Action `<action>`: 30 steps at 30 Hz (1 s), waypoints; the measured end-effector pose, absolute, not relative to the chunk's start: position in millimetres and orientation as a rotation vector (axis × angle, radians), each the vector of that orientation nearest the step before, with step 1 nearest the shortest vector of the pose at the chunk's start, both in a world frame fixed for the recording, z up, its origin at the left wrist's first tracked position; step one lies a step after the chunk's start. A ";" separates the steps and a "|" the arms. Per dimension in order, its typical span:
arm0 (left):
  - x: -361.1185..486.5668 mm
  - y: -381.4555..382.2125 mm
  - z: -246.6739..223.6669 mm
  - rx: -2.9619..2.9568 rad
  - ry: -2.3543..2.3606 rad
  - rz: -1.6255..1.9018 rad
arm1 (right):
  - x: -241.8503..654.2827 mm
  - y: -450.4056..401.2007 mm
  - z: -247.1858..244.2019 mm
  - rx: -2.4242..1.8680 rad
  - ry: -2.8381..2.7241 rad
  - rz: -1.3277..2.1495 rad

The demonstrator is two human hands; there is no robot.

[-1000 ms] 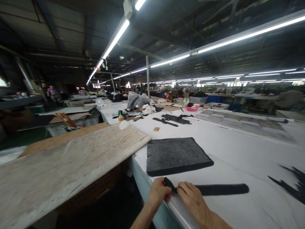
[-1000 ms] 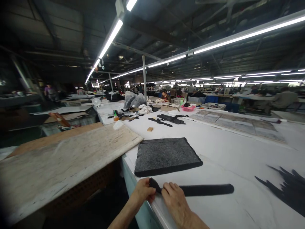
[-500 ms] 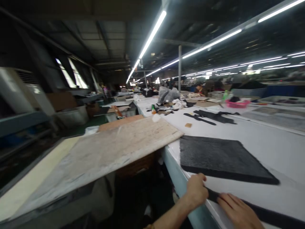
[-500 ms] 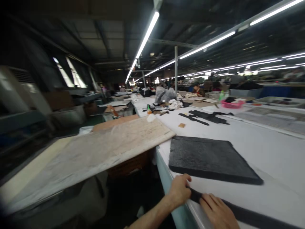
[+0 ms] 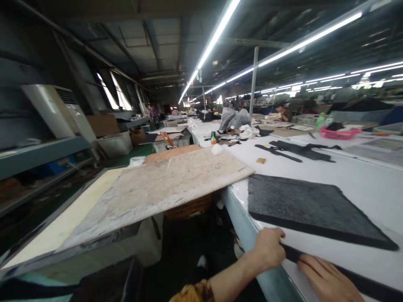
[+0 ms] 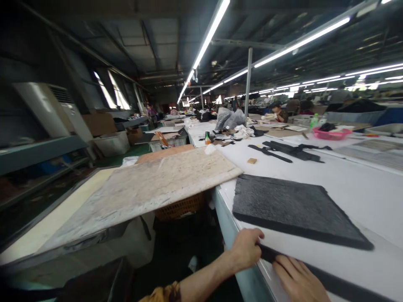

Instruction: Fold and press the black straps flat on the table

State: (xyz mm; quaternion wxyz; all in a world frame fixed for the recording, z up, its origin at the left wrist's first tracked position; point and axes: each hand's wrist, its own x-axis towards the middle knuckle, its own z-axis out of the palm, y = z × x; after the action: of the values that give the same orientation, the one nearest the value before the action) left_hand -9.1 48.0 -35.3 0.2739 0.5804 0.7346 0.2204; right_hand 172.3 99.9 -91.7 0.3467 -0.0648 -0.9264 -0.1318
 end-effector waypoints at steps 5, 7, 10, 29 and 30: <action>-12.4 48.0 -46.6 1.599 1.920 0.707 | 158.2 80.7 -60.4 -0.665 -2.466 0.032; -14.6 50.8 -52.4 1.605 1.897 0.760 | 152.1 87.4 -57.2 -0.830 -2.453 0.187; -16.0 50.8 -57.0 1.578 1.927 0.888 | 145.9 97.7 -54.3 -0.972 -2.447 0.386; -31.2 41.6 -55.9 2.000 2.035 0.679 | 132.8 101.6 -71.8 -0.752 -2.555 -0.022; -32.0 41.3 -56.1 2.032 2.043 0.660 | 133.6 101.5 -72.9 -0.721 -2.548 -0.047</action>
State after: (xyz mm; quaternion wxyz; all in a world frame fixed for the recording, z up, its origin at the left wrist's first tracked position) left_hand -32.0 41.3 -56.1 0.0927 0.6843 0.6883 0.2223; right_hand 133.6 101.5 -72.9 0.2439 -0.2641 -0.9330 -0.0171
